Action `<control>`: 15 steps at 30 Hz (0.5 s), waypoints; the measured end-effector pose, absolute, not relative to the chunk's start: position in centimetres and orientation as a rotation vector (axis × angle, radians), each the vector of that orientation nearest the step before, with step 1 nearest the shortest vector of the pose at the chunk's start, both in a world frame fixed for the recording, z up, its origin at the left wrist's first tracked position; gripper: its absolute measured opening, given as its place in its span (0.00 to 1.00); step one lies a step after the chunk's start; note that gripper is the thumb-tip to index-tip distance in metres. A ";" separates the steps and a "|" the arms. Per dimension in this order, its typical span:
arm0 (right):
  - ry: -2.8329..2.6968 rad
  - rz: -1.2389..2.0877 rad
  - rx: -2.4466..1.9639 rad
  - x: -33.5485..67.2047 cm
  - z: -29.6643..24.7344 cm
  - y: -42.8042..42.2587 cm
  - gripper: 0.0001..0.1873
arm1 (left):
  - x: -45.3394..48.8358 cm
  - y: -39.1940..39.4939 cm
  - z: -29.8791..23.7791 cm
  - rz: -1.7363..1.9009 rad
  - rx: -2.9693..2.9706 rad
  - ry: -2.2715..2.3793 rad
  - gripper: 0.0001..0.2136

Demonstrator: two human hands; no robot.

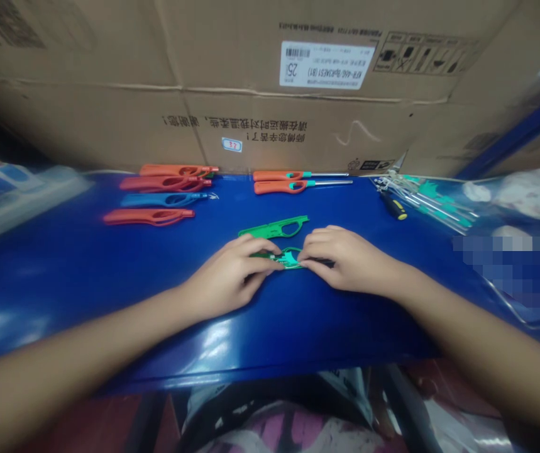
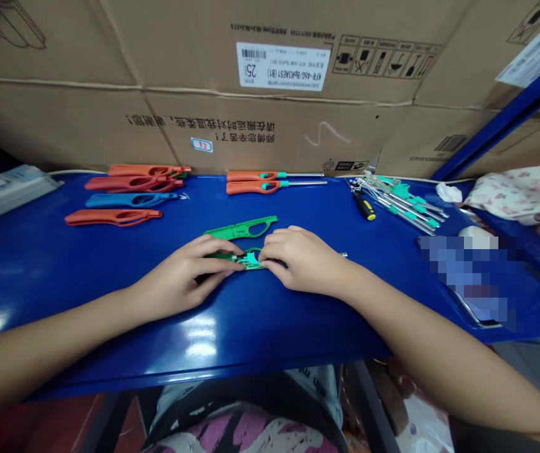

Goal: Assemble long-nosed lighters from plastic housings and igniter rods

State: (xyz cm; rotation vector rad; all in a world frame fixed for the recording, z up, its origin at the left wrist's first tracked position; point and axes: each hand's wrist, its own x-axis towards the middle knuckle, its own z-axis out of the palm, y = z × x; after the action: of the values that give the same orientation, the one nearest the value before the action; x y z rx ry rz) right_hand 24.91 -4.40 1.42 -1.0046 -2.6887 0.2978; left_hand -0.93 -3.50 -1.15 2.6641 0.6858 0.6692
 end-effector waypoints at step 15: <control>-2.731 0.345 -0.955 25.2 1.7 -4.0 0.08 | -1.0 -3.7 -1.2 0.657 2.661 0.694 0.13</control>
State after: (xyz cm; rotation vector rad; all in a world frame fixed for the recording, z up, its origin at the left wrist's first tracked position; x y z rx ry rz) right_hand 25.25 -4.04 1.69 -0.9554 -2.7312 0.3453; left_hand -1.05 -3.66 -1.25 2.6612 0.6941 0.6574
